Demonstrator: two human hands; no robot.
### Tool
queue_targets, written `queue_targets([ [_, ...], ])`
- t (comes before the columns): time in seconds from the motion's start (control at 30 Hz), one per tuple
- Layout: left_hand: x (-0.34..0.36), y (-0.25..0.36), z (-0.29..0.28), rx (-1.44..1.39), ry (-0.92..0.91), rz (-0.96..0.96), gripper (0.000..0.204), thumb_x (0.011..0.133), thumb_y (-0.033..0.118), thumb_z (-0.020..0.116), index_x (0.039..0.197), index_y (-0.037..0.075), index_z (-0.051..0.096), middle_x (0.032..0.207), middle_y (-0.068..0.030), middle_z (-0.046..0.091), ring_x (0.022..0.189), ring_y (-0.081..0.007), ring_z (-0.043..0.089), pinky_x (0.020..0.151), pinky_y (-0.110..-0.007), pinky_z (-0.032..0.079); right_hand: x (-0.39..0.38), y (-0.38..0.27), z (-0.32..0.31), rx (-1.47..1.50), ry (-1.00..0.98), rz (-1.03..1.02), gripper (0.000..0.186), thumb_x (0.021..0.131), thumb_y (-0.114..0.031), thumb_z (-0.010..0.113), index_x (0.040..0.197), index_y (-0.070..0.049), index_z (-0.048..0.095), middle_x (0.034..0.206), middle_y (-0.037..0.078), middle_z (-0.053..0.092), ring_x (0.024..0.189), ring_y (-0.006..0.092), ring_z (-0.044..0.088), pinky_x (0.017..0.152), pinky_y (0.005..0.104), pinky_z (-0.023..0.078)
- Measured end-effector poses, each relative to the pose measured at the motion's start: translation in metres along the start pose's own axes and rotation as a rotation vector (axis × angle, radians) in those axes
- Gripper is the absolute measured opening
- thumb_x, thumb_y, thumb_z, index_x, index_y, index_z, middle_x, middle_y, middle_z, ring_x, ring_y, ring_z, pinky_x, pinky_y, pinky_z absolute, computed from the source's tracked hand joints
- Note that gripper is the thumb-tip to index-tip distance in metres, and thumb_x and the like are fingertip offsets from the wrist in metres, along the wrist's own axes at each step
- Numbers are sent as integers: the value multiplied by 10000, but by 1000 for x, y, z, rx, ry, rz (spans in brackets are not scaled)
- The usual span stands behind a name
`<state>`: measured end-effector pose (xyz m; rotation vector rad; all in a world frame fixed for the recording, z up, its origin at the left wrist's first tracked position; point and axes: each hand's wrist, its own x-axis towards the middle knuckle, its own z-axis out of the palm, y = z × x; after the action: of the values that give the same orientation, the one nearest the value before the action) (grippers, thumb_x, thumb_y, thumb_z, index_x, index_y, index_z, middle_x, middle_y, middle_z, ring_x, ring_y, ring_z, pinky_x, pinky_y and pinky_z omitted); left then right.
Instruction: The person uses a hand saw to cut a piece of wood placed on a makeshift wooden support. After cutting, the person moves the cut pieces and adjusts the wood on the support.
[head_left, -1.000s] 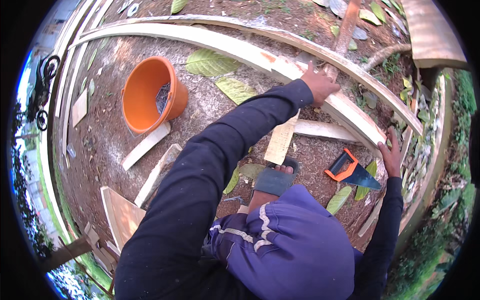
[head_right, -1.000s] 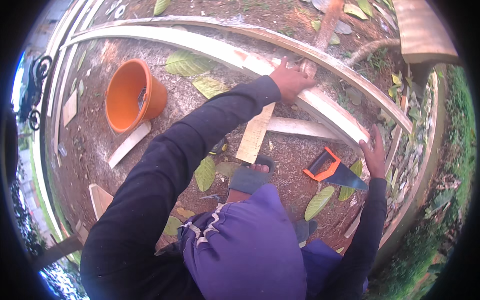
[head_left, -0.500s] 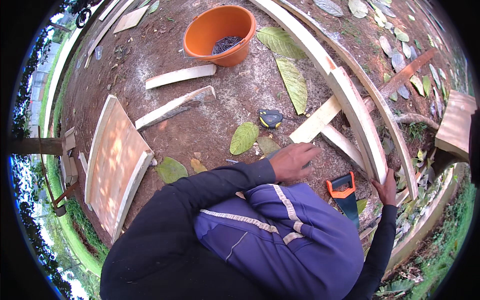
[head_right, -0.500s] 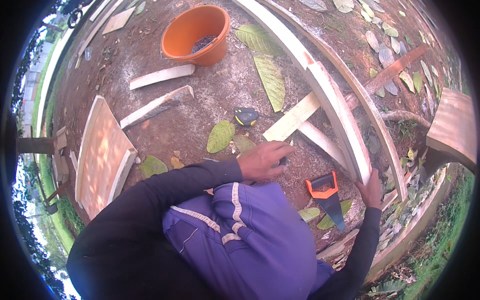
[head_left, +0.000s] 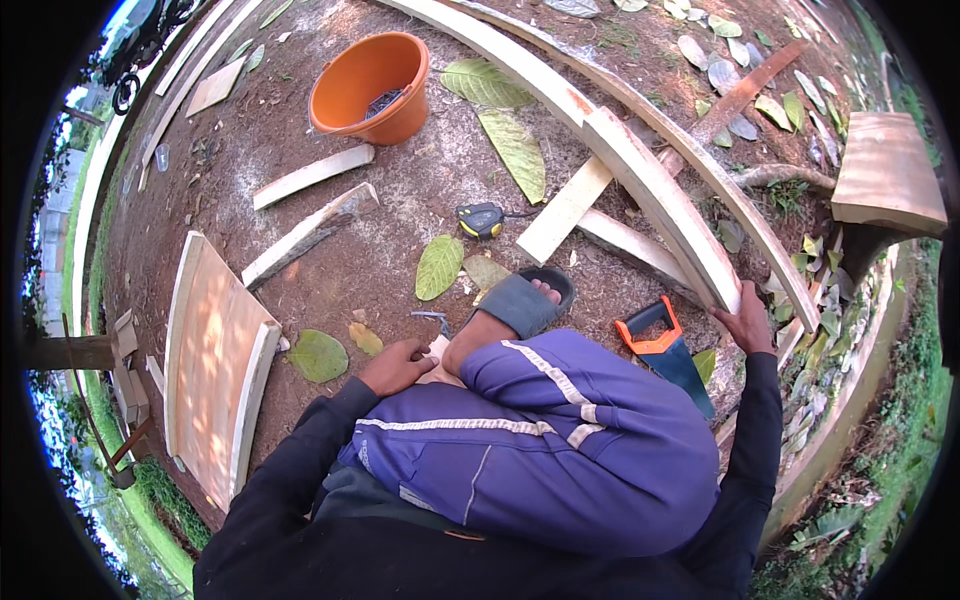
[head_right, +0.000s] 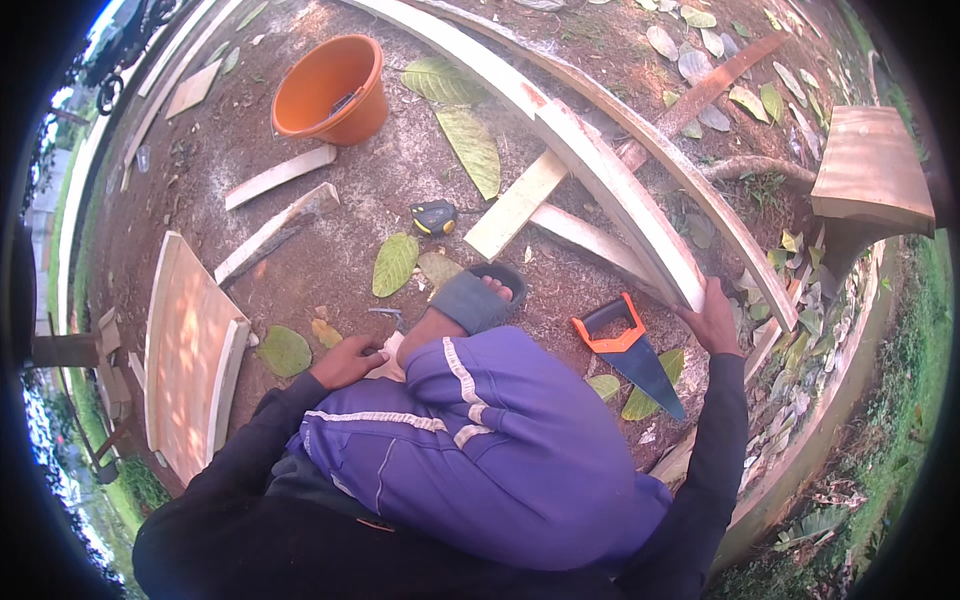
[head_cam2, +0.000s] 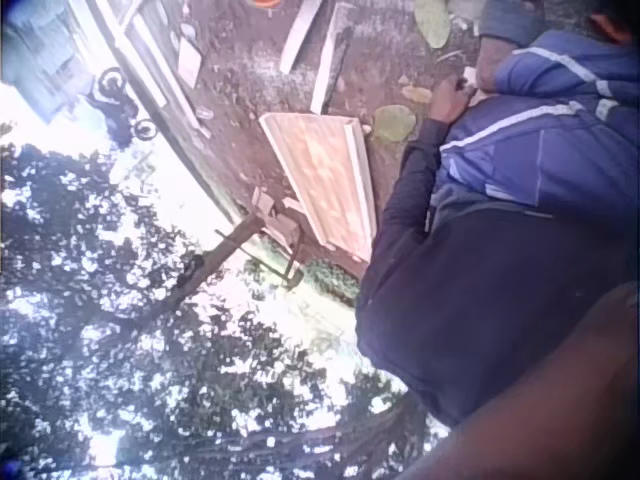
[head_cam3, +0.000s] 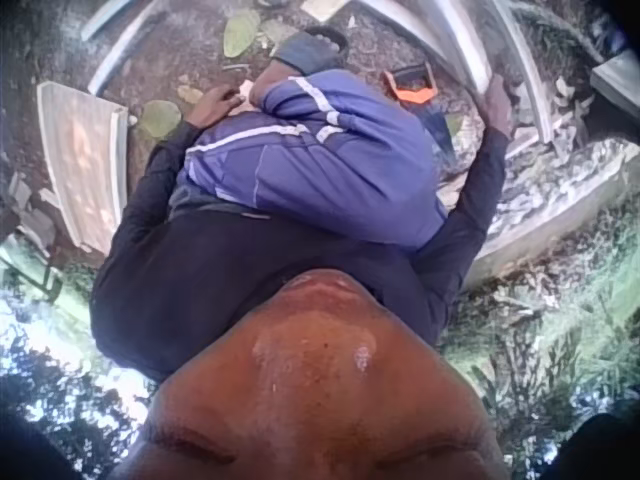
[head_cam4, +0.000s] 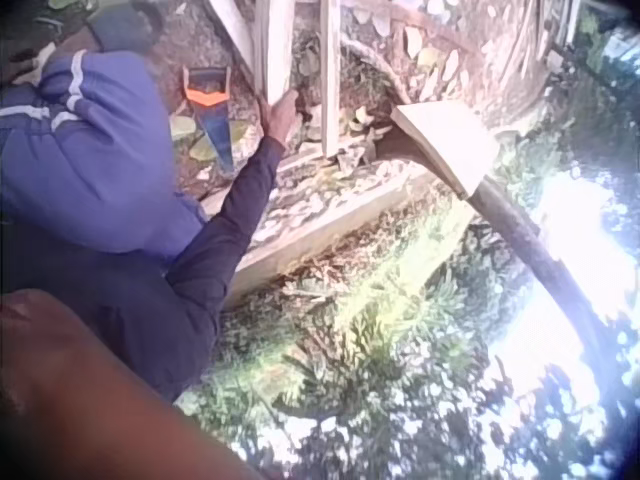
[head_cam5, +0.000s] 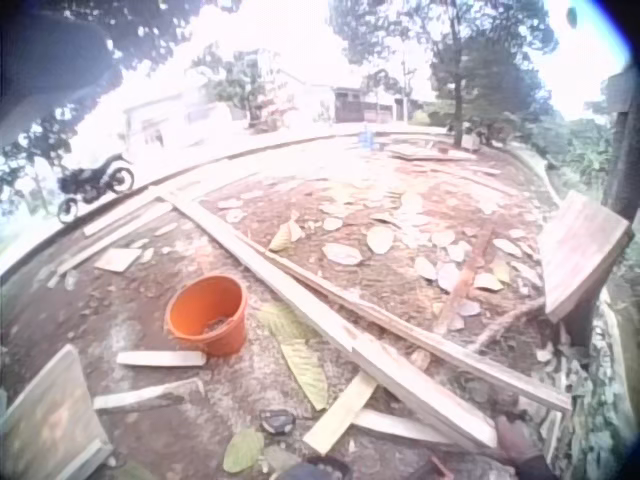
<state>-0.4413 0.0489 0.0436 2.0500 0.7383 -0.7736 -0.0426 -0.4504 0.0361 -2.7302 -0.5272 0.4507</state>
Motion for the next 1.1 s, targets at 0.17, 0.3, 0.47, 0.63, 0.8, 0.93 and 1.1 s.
queue_targets([
  [0.17,9,0,-1,9,-126,65,452,1000,388,635,1158,-29,707,1063,-203,741,989,-299,713,885,-406,539,-1,0,-3,9,20,-16,609,765,-283,878,1132,-2,481,1091,307,654,1056,504,635,885,509,505],
  [0.3,11,2,0,23,-195,27,469,1001,408,624,1145,-28,718,994,-184,750,902,-281,721,820,-405,540,-1,-9,-4,7,29,-51,667,754,-253,877,1238,4,498,1149,289,656,1102,483,635,934,498,500],
  [0.47,-3,37,-18,-1,-280,42,592,1045,492,533,1258,-42,676,1154,-205,725,1080,-292,691,964,-390,508,-1,0,9,23,146,-136,838,734,-215,870,1430,-1,456,1358,243,583,1290,418,557,1083,471,445],
  [0.63,-62,84,-39,-315,-517,126,729,1096,555,371,1451,-66,514,1445,-245,570,1377,-328,522,1174,-381,361,0,-17,12,-59,177,-209,767,749,-178,859,1401,-16,487,1350,210,565,1281,409,526,1089,471,432],
  [0.8,-115,111,-27,-239,-169,561,928,978,670,525,1574,-17,339,1561,-259,413,1445,-394,413,1195,-458,321,8,-7,19,-46,189,-177,759,788,-224,852,1410,2,480,1354,219,566,1296,408,522,1100,460,421],
  [0.93,-124,137,-32,-100,-26,815,1154,811,719,698,1605,-6,281,1627,-271,300,1489,-426,350,1195,-507,303,14,7,26,-24,190,-157,730,827,-243,830,1408,27,480,1335,245,567,1281,426,524,1087,475,415],
  [1.1,-116,138,-28,-44,69,936,1137,775,705,739,1603,43,329,1632,-264,292,1487,-432,349,1188,-519,313,10,3,36,-1,244,-176,675,854,-235,811,1376,52,494,1273,264,570,1230,442,538,1049,491,418],
])
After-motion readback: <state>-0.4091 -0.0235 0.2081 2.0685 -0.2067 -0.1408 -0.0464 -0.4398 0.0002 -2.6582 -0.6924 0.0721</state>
